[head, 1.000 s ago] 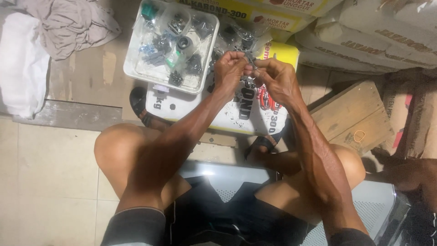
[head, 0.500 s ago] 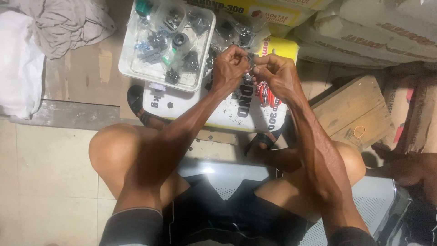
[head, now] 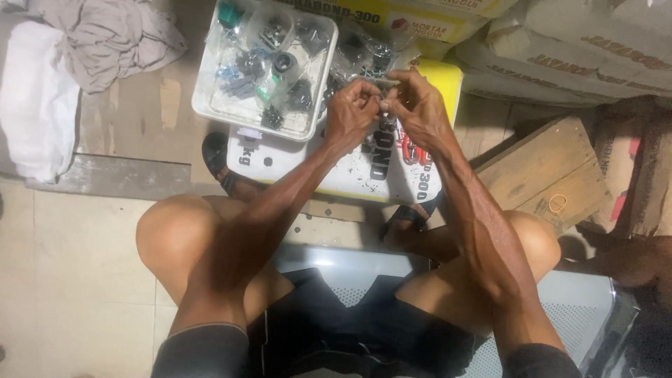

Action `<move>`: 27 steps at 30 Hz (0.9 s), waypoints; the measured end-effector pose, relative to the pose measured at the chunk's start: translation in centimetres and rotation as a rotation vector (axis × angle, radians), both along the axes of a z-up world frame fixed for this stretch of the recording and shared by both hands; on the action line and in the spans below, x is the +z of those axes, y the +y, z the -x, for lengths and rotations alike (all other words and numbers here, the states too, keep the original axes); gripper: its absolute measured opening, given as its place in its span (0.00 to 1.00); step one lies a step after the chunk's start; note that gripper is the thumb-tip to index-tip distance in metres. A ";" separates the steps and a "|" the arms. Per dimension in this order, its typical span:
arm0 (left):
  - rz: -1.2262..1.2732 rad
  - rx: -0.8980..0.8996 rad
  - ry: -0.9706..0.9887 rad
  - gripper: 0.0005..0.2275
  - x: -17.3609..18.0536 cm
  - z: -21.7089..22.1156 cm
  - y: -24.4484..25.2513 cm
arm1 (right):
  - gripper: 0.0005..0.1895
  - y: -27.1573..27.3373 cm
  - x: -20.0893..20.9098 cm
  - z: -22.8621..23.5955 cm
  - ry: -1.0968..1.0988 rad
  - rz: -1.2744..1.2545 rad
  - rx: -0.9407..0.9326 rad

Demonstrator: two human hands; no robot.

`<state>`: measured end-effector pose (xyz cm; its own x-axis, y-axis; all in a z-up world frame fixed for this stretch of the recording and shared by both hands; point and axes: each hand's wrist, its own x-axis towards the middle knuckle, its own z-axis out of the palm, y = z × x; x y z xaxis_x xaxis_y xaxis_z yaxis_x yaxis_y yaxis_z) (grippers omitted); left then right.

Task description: Sorting small black plastic parts and gears from a pile into a white plastic organizer tray.

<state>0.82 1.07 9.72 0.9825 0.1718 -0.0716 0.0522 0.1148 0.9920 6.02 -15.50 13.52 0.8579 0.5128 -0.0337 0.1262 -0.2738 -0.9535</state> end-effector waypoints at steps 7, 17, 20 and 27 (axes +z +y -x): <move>0.150 -0.069 0.069 0.07 -2.0 -0.2 -0.2 | 0.04 -0.3 -2.3 -0.8 -0.026 0.092 0.049; -0.702 -0.375 0.283 0.07 -10.5 2.2 0.0 | 0.05 1.3 -8.9 0.1 -0.286 0.555 -0.168; -0.897 -0.498 0.091 0.08 -8.5 4.0 0.4 | 0.06 0.1 -11.5 -0.8 -0.305 0.649 -0.166; -1.103 -0.527 -0.093 0.05 -8.4 4.2 -0.1 | 0.01 -2.2 -17.0 -0.8 -0.416 0.890 -0.047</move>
